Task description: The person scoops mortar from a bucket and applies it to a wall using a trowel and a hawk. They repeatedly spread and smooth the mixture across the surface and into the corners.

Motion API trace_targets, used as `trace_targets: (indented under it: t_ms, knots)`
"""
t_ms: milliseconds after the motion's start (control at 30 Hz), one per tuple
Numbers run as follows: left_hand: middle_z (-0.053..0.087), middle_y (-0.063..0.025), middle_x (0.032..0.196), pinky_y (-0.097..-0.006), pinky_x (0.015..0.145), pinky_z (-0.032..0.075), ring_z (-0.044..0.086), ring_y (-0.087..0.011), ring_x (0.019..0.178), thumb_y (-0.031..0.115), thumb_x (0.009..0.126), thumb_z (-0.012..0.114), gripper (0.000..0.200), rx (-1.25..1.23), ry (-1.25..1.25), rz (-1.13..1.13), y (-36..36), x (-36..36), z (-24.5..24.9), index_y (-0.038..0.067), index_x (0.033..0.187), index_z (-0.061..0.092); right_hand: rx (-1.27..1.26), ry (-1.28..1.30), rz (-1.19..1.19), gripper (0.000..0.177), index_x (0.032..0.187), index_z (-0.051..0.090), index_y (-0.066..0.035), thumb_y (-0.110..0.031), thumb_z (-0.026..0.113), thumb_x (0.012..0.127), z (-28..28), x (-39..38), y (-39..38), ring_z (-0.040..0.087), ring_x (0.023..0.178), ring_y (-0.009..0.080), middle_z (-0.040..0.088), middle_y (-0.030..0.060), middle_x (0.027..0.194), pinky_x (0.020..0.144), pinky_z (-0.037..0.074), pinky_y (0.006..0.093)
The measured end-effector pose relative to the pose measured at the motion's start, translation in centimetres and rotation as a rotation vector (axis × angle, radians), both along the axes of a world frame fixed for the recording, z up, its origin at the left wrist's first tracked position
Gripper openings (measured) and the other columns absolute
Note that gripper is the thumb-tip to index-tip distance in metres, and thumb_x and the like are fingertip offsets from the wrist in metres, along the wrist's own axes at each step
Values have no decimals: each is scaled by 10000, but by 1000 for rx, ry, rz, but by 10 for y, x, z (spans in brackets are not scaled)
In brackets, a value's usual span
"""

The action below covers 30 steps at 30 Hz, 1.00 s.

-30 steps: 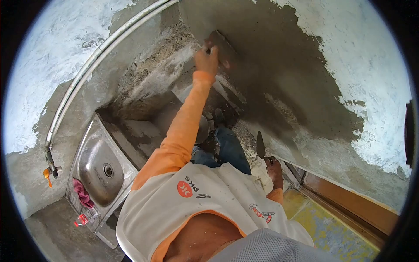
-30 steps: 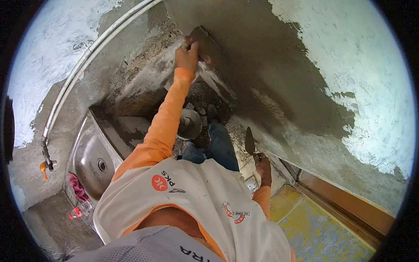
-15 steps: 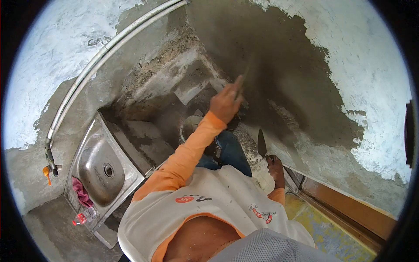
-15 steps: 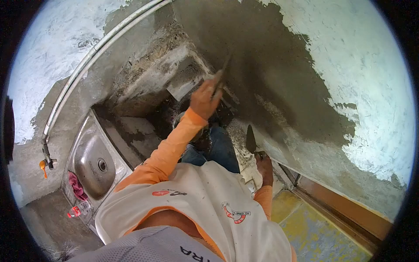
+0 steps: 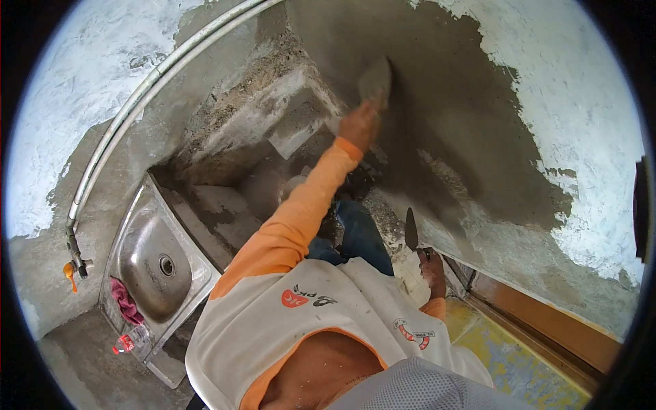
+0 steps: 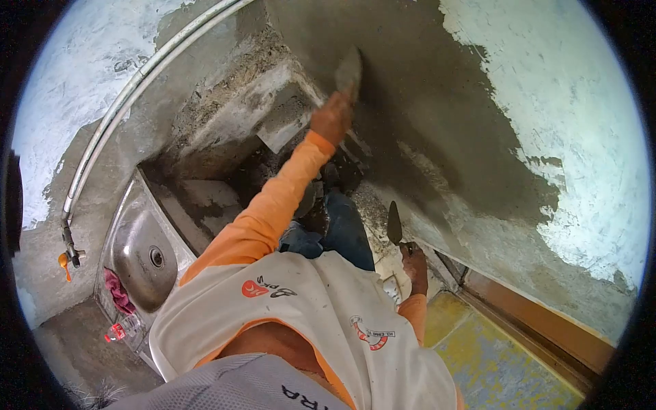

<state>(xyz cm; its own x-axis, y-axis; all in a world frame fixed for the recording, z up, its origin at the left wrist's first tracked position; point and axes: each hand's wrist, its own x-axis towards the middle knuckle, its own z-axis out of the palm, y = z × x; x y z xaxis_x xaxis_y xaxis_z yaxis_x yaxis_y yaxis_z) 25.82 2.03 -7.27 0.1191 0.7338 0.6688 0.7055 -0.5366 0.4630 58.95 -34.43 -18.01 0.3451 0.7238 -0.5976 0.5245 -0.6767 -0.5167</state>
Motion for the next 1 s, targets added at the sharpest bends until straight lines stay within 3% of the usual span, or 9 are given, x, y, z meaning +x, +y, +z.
trace_targets:
  t_ms: [67, 233, 467, 533, 767, 800, 900, 933, 1000]
  knots:
    - [677, -87, 1113, -394, 629, 596, 689, -266, 811, 113, 890, 641, 642, -9, 54, -75, -41, 10, -6, 183, 1508, 483, 121, -90, 319, 310, 1143, 661, -81, -341, 643, 975, -27, 20, -11, 688, 766, 344, 712, 176, 848, 710, 521, 461]
    - [685, -93, 1090, -389, 661, 602, 683, -293, 828, 131, 903, 642, 576, -182, 62, -226, -97, -8, -8, 146, 1467, 523, -54, -70, 114, 315, 1149, 639, -65, -332, 622, 983, 0, 10, 11, 687, 733, 307, 681, 167, 802, 699, 522, 451]
    - [674, -218, 1070, -439, 794, 546, 669, -393, 938, 128, 964, 624, 291, -276, -463, 207, 5, -24, -12, 23, 1233, 659, -58, -62, 41, 307, 1152, 634, -58, -317, 605, 989, 34, -11, 19, 640, 655, 306, 677, 173, 795, 675, 498, 431]
    - [656, -224, 1052, -462, 768, 527, 648, -424, 926, 138, 958, 623, 360, -73, -334, 75, 1, 4, -8, 55, 1308, 615, -12, -37, 57, 287, 1136, 641, -64, -311, 598, 994, 26, -9, 9, 631, 645, 291, 637, 149, 733, 679, 494, 444]
    - [679, -226, 1131, -444, 768, 566, 664, -428, 957, 157, 943, 662, 383, -316, -261, -410, -152, 44, 6, 34, 1304, 628, -199, 101, -81, 285, 1134, 631, -29, -281, 561, 1020, 18, -28, -11, 589, 537, 181, 608, 88, 724, 506, 494, 347]
    - [690, -213, 1119, -428, 769, 572, 687, -389, 947, 159, 942, 669, 373, -386, -258, -478, -168, 39, 3, 30, 1290, 637, -206, 101, -76, 285, 1134, 631, -29, -281, 561, 1020, -12, -16, -29, 589, 537, 181, 608, 88, 724, 506, 494, 347]
    - [707, -174, 1103, -386, 765, 576, 710, -279, 939, 170, 951, 669, 357, -694, -483, -496, -188, 13, -8, 6, 1267, 645, 128, -305, 676, 245, 1106, 663, 21, -117, 484, 1012, -98, 17, -110, 683, 720, 350, 679, 199, 937, 640, 549, 434]
    - [713, -148, 1100, -358, 761, 574, 711, -207, 940, 179, 961, 662, 354, -919, -711, -455, -188, -1, -15, -13, 1258, 645, -43, 37, 193, 367, 1048, 675, 25, -312, 544, 987, -57, -13, -113, 669, 886, 448, 695, 283, 917, 773, 525, 477]
    - [708, -91, 1116, -310, 738, 547, 668, -132, 914, 194, 992, 624, 357, -755, -699, -241, -182, -29, -47, -26, 1272, 639, -162, 2, 233, 330, 1032, 696, -33, -321, 542, 983, -56, -21, -141, 682, 947, 388, 720, 215, 965, 776, 524, 466]
